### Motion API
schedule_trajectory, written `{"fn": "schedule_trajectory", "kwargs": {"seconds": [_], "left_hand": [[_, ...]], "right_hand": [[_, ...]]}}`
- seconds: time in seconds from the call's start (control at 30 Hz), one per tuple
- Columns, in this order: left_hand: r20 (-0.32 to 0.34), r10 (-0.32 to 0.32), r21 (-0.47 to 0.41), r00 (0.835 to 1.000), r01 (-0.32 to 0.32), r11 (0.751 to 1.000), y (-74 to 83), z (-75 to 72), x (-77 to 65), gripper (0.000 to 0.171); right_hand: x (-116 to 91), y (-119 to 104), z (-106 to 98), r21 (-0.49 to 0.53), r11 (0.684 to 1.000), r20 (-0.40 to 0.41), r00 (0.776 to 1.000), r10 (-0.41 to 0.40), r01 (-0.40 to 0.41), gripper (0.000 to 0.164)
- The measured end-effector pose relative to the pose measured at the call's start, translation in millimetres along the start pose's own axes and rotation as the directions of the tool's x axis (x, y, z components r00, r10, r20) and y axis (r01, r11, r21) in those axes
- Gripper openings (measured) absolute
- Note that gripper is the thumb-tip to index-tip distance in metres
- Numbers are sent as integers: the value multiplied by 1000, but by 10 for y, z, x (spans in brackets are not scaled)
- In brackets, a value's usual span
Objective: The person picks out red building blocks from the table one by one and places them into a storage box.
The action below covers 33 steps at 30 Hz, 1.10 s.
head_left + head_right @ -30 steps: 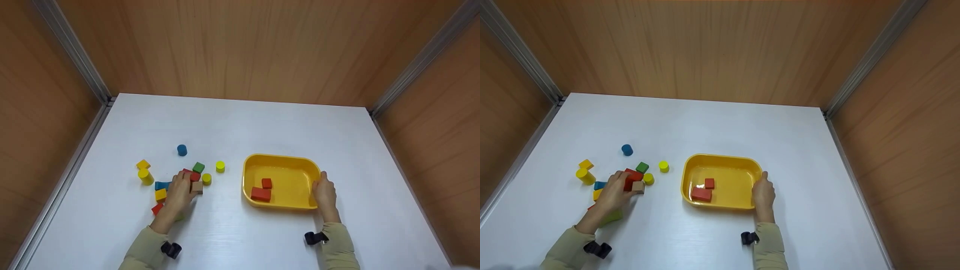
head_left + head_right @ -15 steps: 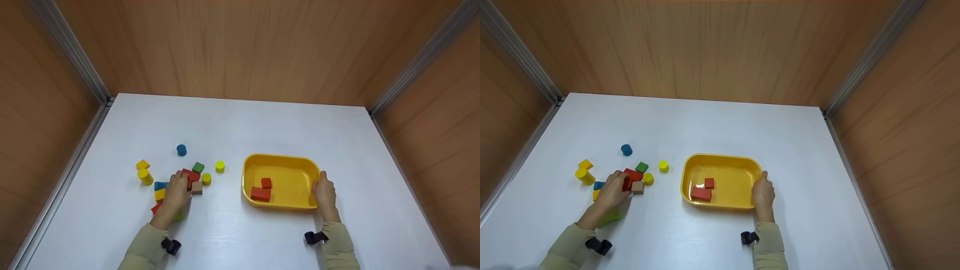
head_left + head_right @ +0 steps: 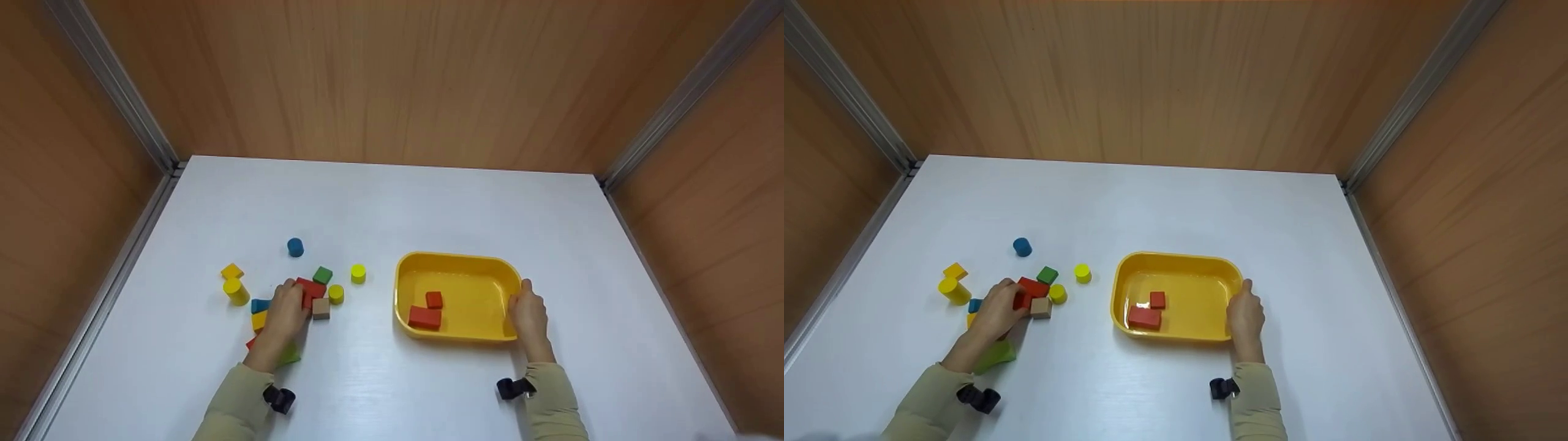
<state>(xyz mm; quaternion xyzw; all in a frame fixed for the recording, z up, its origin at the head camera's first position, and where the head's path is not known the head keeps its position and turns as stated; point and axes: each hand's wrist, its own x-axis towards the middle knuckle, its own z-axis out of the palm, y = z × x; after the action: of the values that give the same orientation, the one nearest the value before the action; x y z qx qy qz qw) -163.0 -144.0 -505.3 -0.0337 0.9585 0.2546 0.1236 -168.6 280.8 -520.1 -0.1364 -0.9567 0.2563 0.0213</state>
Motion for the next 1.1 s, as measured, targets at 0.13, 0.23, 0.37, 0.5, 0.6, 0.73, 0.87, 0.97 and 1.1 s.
{"fn": "schedule_trajectory", "kwargs": {"seconds": [0.13,0.23,0.37,0.5,0.6,0.73,0.87,0.97,1.1], "left_hand": [[-6,-18,-18,1000,18,1000,-11,1,3,37],[-9,-45,-44,999,45,998,-2,-2,-9,37],[-55,-43,-49,998,41,998,2,-3,-24,39],[-98,-19,-48,995,14,999,6,-16,-55,41],[-97,-34,-61,995,28,998,31,-39,-85,43],[-83,-55,-80,995,48,996,77,-70,-111,48],[-102,-56,-102,993,45,994,154,-91,-148,50],[-136,-41,-117,990,26,993,223,-88,-175,48],[-178,-17,-146,984,-9,989,315,-74,-214,45]], "right_hand": [[5,-2,0,4,1000,9,1000,5,-5,23],[9,1,2,2,1000,6,1000,-8,8,23],[4,5,1,-4,999,-9,999,-38,38,25],[-3,6,-3,5,999,-9,999,-45,45,24],[-3,7,-2,5,999,-8,999,-38,38,22],[0,14,-3,1,999,-7,999,-35,35,22],[1,16,-8,4,1000,1,1000,-26,26,24],[5,13,-10,2,1000,0,1000,-19,19,24],[3,8,-9,2,1000,-9,1000,-21,21,24]]}}
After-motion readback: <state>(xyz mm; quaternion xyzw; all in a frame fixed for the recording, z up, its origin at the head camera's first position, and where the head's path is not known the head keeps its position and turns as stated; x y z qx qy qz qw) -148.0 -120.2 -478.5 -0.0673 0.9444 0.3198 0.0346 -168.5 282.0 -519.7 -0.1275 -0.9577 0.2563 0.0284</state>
